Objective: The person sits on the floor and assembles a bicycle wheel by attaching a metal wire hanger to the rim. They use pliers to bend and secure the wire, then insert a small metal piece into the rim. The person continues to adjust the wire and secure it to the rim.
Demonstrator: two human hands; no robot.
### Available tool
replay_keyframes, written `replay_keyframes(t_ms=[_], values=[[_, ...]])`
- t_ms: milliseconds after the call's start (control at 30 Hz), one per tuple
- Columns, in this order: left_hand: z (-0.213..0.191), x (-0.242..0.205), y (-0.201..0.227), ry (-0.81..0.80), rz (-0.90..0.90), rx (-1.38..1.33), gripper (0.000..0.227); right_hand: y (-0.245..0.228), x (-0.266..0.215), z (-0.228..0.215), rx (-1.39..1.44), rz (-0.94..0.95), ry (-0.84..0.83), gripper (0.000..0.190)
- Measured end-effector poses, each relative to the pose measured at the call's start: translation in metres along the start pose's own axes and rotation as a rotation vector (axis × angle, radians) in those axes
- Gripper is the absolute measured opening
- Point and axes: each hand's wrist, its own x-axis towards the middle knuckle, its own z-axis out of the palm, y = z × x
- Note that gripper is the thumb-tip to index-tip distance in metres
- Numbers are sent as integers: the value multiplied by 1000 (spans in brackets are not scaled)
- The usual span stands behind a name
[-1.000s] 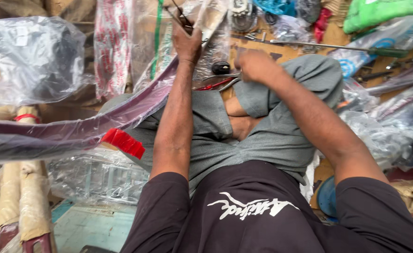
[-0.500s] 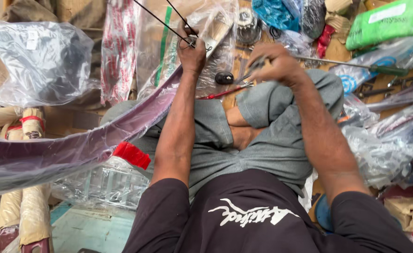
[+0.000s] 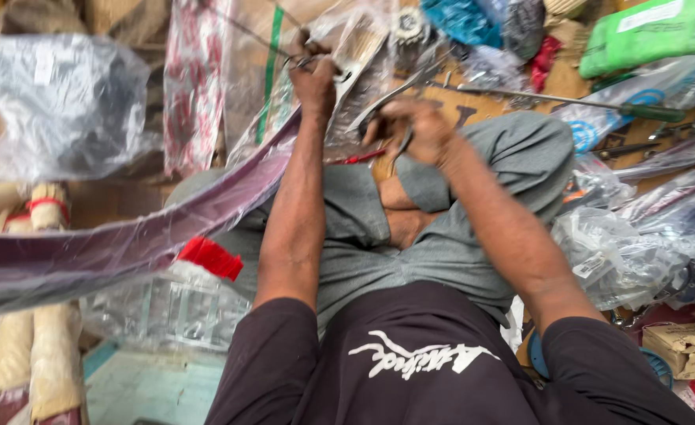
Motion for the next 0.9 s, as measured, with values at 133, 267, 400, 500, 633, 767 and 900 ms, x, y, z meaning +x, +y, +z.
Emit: replay_keyframes(t_ms=[133,267,400,500,633,767,900], values=[[0,3,-5,18,-49,-247,59,12,5,13,-41,71,9,43],[4,5,3,15,-54,-162,56,-2,5,16,-406,-102,150,52],[5,1,5,41,-43,-38,49,-19,1,5,-720,-186,390,48],[3,-5,2,30,50,126,45,-33,-2,-2,-550,-197,227,51],[6,-3,0,43,-62,-33,53,-55,-29,11,-798,-198,266,33],[9,9,-17,72,-22,-149,58,-26,-33,6,-22,-196,244,29],[1,5,-21,24,10,-53,53,-19,-26,-16,-133,-182,239,28]])
